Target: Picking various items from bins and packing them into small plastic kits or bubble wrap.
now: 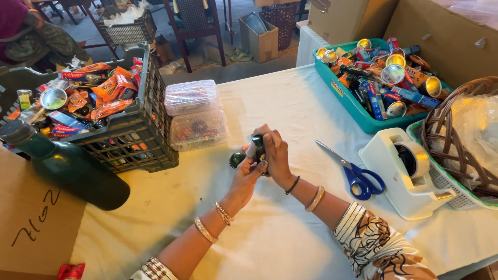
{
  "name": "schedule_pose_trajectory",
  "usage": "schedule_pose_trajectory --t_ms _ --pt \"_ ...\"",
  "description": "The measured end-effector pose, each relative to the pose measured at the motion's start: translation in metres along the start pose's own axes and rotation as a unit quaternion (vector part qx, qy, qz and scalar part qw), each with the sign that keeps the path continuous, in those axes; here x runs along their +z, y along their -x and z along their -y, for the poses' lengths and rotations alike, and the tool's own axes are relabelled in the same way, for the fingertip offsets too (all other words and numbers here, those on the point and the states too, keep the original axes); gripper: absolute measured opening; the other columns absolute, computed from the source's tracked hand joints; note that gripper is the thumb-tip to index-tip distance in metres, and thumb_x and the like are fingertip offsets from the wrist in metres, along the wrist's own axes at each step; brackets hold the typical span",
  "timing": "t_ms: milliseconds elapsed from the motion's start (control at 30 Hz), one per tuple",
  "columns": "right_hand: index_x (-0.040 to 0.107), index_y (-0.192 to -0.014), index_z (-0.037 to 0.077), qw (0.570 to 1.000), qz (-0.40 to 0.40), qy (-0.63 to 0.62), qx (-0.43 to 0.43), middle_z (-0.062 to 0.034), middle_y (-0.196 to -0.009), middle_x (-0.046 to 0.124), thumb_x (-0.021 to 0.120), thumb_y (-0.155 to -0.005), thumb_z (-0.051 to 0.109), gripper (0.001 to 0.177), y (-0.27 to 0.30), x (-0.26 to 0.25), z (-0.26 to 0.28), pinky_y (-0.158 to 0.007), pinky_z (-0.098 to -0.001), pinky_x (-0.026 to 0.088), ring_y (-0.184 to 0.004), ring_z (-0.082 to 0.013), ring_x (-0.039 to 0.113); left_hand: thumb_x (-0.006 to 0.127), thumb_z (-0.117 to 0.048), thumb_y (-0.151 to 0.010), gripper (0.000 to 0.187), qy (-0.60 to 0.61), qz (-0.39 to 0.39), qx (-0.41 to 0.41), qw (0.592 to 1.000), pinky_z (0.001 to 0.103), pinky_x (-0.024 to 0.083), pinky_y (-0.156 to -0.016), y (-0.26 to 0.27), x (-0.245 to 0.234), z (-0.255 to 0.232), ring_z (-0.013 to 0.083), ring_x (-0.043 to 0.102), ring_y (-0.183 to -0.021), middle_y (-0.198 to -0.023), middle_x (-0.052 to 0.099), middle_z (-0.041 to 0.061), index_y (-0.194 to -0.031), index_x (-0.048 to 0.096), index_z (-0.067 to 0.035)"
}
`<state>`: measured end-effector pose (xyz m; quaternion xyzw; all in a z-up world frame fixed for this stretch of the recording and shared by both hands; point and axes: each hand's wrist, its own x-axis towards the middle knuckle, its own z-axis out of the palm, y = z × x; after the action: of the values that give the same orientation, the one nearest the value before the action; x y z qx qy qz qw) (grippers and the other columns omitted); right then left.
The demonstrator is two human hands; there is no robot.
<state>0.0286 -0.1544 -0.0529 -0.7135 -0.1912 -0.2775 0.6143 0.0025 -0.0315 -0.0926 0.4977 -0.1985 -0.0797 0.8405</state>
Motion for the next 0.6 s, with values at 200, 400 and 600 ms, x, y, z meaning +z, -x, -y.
schedule_pose_trajectory --t_ms 200,400,600 --pt "0.059 -0.103 0.009 0.964 0.039 -0.216 0.154 0.0029 -0.079 0.052 0.042 -0.107 0.044 0.038 -0.018 -0.010 -0.007 -0.061 -0.0238 0.039 -0.071 -0.0076 0.045 0.061 -0.017 -0.103 0.031 -0.008 -0.006 -0.033 0.999 0.035 0.061 -0.070 -0.007 -0.017 0.005 0.0168 0.069 -0.088 -0.101 0.067 0.008 -0.130 0.055 -0.003" --pt "0.058 -0.090 0.004 0.986 0.125 -0.036 0.107 0.0024 -0.077 0.049 0.053 -0.113 0.041 0.044 -0.030 -0.022 -0.066 -0.063 -0.0242 0.039 -0.073 -0.0066 0.043 0.063 -0.013 -0.102 0.024 -0.064 0.030 -0.026 0.997 0.032 0.059 -0.070 -0.005 -0.020 0.013 0.0127 0.067 -0.089 -0.104 0.067 0.007 -0.122 0.054 -0.003" --pt "0.069 -0.113 0.024 0.854 0.257 0.410 0.193 -0.0043 -0.074 0.072 0.057 -0.094 0.051 0.035 -0.071 -0.069 -0.004 -0.071 -0.0326 0.050 -0.071 -0.0158 0.065 0.065 -0.014 -0.099 0.030 -0.144 -0.036 -0.027 0.989 0.020 0.046 -0.064 -0.017 -0.042 0.009 0.0060 0.065 -0.084 -0.098 0.072 0.001 -0.126 0.055 -0.006"
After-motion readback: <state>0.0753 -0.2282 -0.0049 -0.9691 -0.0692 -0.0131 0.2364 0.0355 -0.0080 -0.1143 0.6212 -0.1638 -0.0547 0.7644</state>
